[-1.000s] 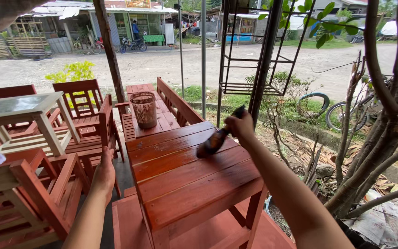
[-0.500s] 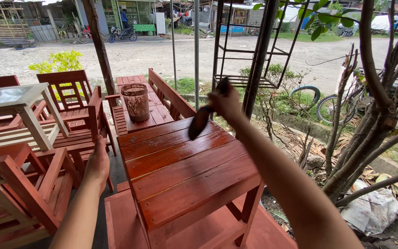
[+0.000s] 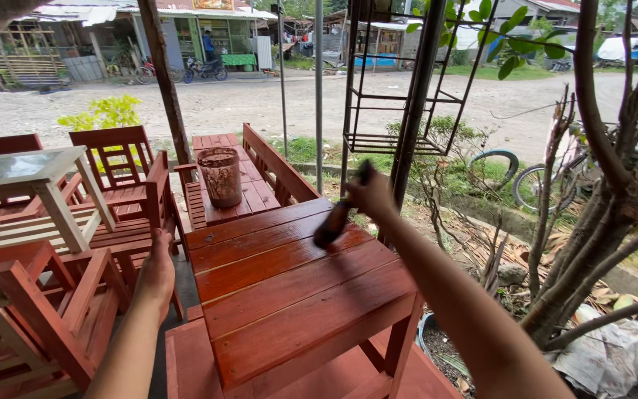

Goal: The person applies reddish-brown wood stain to a small wooden table using a brush, coating the tabletop, edges, legs, and underside. They dip the brush into a stain container, rotate the table to reach different sides, and continue brushing the frame and legs.

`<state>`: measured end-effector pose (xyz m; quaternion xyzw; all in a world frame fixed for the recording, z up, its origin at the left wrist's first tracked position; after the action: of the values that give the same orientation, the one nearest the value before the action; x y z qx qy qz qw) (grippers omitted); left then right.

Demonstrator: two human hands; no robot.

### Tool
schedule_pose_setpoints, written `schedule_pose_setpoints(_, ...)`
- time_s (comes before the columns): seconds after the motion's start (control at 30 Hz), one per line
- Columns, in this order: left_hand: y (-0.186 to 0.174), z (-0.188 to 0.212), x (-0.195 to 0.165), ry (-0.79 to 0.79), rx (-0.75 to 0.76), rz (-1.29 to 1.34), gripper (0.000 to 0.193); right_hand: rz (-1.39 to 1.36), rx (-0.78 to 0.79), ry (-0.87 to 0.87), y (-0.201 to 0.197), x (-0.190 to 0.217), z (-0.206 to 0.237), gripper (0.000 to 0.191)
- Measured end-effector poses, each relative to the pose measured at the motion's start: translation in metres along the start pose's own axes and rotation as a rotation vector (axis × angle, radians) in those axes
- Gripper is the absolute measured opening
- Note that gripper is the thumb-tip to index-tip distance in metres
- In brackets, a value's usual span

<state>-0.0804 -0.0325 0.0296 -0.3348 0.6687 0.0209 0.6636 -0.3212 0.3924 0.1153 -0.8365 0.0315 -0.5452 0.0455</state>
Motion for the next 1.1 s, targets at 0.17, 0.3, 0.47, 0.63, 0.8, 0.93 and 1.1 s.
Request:
schedule_pose_setpoints(0.17, 0.007, 0.011, -0.002, -0.012, -0.02, 0.007, 0.102, 0.281, -0.147, -0.277, -0.138, 0.011, 0.0, 0.028)
schedule_pose_setpoints(0.3, 0.005, 0.016, 0.011, -0.105, -0.052, -0.012, 0.098, 0.224, -0.186, -0.344, -0.15, 0.041, 0.016, 0.032)
schedule_pose_setpoints(0.47, -0.003, 0.03, 0.012, -0.027, -0.184, -0.118, 0.097, -0.329, 0.09, -0.327, -0.011, 0.101, 0.048, 0.026)
schedule_pose_setpoints(0.63, 0.002, 0.065, 0.008, -0.102, -0.135, 0.047, 0.095, -0.361, 0.285, -0.099, 0.148, 0.116, 0.144, 0.035)
schedule_pose_setpoints(0.8, -0.006, 0.091, -0.004, -0.135, -0.171, 0.006, 0.095, -0.312, 0.327, -0.31, 0.165, 0.114, 0.15, 0.025)
schedule_pose_setpoints(0.93, -0.004, 0.096, -0.008, -0.083, -0.175, 0.031, 0.094, -0.18, 0.122, -0.11, 0.061, 0.041, 0.08, 0.018)
schedule_pose_setpoints(1.1, -0.004, 0.104, -0.003, -0.071, -0.211, 0.021, 0.092, -0.135, -0.075, -0.006, -0.086, 0.003, 0.048, 0.027)
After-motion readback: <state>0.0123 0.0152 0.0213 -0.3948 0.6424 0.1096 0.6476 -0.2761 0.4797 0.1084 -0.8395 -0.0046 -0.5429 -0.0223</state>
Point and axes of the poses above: each hand's wrist, its own z-axis away from the middle knuckle, its own y-axis out of the palm, x = y × z, the point moved 9 cm from there along -z, towards the middle knuckle, and after that the axes turned 14 degrees about -z, right-handed, at the moved point
